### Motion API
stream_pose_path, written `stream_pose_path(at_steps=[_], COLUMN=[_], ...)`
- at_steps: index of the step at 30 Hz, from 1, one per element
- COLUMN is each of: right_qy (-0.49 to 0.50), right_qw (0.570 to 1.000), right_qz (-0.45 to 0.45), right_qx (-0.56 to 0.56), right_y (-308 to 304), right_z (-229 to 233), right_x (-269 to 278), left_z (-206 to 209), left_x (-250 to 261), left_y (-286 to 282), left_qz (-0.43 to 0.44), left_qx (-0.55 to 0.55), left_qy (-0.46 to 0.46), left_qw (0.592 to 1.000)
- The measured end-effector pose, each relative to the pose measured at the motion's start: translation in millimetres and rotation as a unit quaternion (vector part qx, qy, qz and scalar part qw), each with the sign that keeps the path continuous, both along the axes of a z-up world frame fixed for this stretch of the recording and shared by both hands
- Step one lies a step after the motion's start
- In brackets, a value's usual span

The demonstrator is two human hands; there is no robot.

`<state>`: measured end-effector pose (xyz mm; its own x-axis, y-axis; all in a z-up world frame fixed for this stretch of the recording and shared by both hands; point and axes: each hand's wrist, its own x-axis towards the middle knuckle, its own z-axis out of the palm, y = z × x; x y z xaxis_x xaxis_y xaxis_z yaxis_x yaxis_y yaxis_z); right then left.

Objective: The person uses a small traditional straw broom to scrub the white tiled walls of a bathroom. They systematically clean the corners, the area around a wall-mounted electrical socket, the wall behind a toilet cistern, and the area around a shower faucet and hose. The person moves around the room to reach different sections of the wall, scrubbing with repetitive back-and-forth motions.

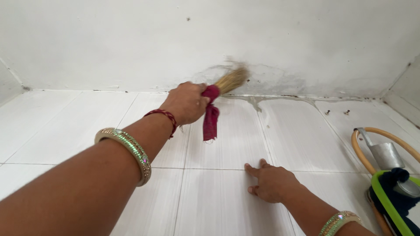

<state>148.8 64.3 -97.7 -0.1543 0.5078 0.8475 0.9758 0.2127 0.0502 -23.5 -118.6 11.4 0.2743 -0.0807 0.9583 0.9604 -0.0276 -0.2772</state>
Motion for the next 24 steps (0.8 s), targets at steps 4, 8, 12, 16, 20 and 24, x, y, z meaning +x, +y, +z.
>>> stream_pose_path(at_steps=[4, 8, 12, 16, 20, 24], right_qy=[0.006, 0.002, 0.000, 0.002, 0.000, -0.008], right_qw=[1.000, 1.000, 1.000, 1.000, 1.000, 0.999], right_qz=[0.002, -0.003, 0.005, -0.010, -0.018, -0.033], right_qx=[-0.011, -0.002, 0.011, 0.011, 0.016, 0.021], right_y=[-3, -3, -5, -8, -6, -6], right_z=[-2, -4, -7, -10, -12, -14], right_x=[-1, 0, 0, -2, -1, -2], left_z=[19, 38, 31, 8, -23, -43], left_x=[-3, -59, -138, -206, -227, -200], left_y=[-14, -55, -65, -55, -23, 21], left_qz=[-0.042, -0.046, 0.014, 0.084, 0.037, 0.071], left_qx=[0.149, 0.260, 0.239, 0.124, -0.015, 0.004], left_qy=[0.050, -0.049, -0.187, -0.340, -0.437, -0.321], left_qw=[0.987, 0.963, 0.953, 0.928, 0.899, 0.945])
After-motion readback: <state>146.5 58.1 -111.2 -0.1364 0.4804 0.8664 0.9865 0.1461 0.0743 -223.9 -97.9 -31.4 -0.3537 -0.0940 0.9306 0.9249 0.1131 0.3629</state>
